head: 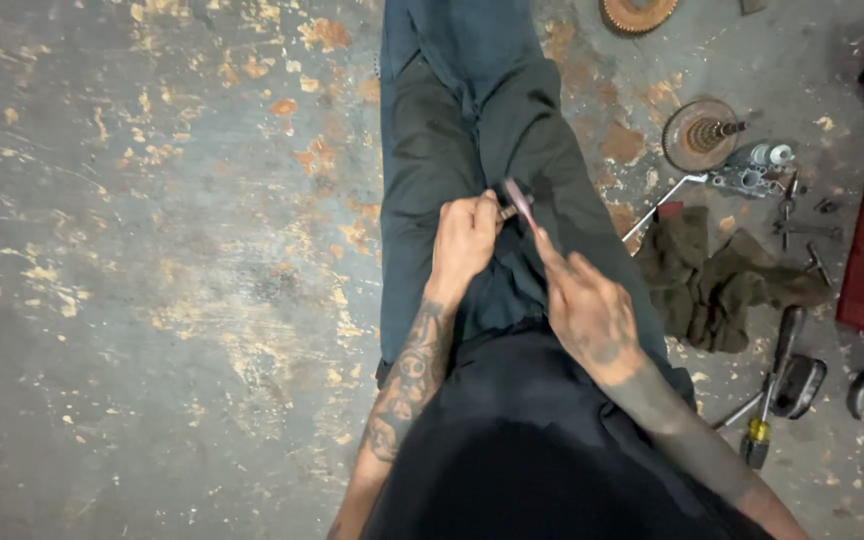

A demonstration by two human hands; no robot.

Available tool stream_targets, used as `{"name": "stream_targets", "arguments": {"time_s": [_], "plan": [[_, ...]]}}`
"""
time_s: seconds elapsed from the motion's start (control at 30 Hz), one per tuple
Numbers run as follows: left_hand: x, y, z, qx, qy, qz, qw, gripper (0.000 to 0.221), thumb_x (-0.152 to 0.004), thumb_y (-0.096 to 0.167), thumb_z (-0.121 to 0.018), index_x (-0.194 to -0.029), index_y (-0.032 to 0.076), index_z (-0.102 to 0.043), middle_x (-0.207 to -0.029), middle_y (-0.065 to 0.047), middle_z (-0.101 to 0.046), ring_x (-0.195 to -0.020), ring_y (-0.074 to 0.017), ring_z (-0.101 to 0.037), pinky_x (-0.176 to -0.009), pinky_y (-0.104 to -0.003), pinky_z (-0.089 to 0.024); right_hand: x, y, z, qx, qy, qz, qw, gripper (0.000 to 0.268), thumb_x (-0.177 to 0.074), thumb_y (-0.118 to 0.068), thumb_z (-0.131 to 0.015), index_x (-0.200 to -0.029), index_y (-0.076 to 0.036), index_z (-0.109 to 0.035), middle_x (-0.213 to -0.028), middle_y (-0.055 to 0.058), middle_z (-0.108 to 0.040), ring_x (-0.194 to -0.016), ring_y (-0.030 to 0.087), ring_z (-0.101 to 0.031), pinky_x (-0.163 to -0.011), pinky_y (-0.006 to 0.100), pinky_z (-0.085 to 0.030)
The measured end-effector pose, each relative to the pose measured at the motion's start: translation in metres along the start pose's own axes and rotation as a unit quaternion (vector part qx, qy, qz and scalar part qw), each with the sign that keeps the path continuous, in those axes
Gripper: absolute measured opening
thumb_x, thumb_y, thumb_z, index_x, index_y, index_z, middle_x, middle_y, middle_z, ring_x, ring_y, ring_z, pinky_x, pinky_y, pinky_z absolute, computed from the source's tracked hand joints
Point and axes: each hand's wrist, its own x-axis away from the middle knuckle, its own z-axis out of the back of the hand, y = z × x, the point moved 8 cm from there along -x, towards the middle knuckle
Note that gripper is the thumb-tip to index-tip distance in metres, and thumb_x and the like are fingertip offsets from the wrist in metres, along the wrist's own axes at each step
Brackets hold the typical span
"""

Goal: The person sits on the workshop floor and wipes a motorcycle chain sprocket with a cloth, then holds the sprocket on their lap and scrubs its teeth with a wire brush, turning it to clean around the ring.

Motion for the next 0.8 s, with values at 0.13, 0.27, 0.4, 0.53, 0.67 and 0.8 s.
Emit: {"name": "stream_targets", "arguments": {"time_s": [0.13, 0.27, 0.4, 0.53, 0.67, 0.8], "plan": [[-0.008, -0.018, -0.005, 0.015, -0.010, -0.002, 1.000, 0.050, -0.098, 0.031, -0.047, -0.055, 0.011, -0.063, -0.052, -0.012, -0.058, -0.058, -0.0261, -0.061, -0.062, -0.040, -0.049, 0.034, 0.018, 0.007, -0.019, -0.015, -0.037, 0.999, 0.040, -0.100, -0.021, -0.060, -0.138, -0.029, -0.070, -0.095, 0.012, -0.078, -0.102, 0.033, -0.073, -0.074, 0.043, -0.062], [-0.006, -0.018, -0.009, 0.060, -0.013, -0.046, 0.997, 0.048, -0.100, 0.028, -0.047, -0.057, 0.010, -0.060, -0.049, -0.008, -0.052, -0.054, -0.0208, -0.053, -0.058, -0.034, -0.046, 0.029, 0.004, 0.031, -0.142, 0.010, -0.033, 0.989, 0.042, -0.098, -0.011, -0.061, -0.138, -0.021, -0.070, -0.085, 0.012, -0.072, -0.083, 0.035, -0.072, -0.063, 0.043, -0.058], [-0.006, -0.017, -0.007, 0.068, -0.028, -0.057, 0.996, 0.050, -0.102, 0.028, -0.045, -0.058, 0.011, -0.061, -0.049, -0.005, -0.049, -0.054, -0.0189, -0.052, -0.058, -0.033, -0.045, 0.028, 0.005, 0.030, -0.150, 0.029, -0.020, 0.988, 0.043, -0.098, -0.008, -0.062, -0.139, -0.018, -0.070, -0.083, 0.014, -0.070, -0.080, 0.036, -0.071, -0.060, 0.043, -0.057], [-0.005, -0.011, -0.006, 0.063, -0.026, -0.066, 0.996, 0.050, -0.102, 0.027, -0.046, -0.058, 0.011, -0.060, -0.048, -0.005, -0.049, -0.053, -0.0190, -0.050, -0.056, -0.032, -0.043, 0.023, 0.005, 0.031, -0.197, 0.028, -0.023, 0.980, 0.043, -0.101, -0.008, -0.059, -0.143, -0.016, -0.066, -0.083, 0.015, -0.070, -0.075, 0.036, -0.069, -0.054, 0.041, -0.053], [0.007, 0.015, 0.000, -0.007, 0.007, -0.040, 0.999, 0.051, -0.100, 0.027, -0.048, -0.054, 0.007, -0.059, -0.048, -0.012, -0.055, -0.050, -0.0229, -0.053, -0.056, -0.038, -0.045, 0.022, 0.000, 0.033, -0.149, 0.038, 0.013, 0.988, 0.043, -0.103, -0.015, -0.055, -0.144, -0.016, -0.066, -0.080, 0.015, -0.066, -0.072, 0.038, -0.066, -0.053, 0.044, -0.052], [0.011, 0.015, -0.003, -0.034, 0.002, -0.024, 0.999, 0.050, -0.100, 0.025, -0.048, -0.056, 0.005, -0.063, -0.053, -0.018, -0.060, -0.052, -0.0283, -0.055, -0.057, -0.044, -0.044, 0.027, 0.007, 0.022, -0.104, 0.021, 0.017, 0.994, 0.041, -0.104, -0.021, -0.053, -0.143, -0.027, -0.064, -0.078, 0.009, -0.061, -0.072, 0.036, -0.064, -0.052, 0.048, -0.052]]}}
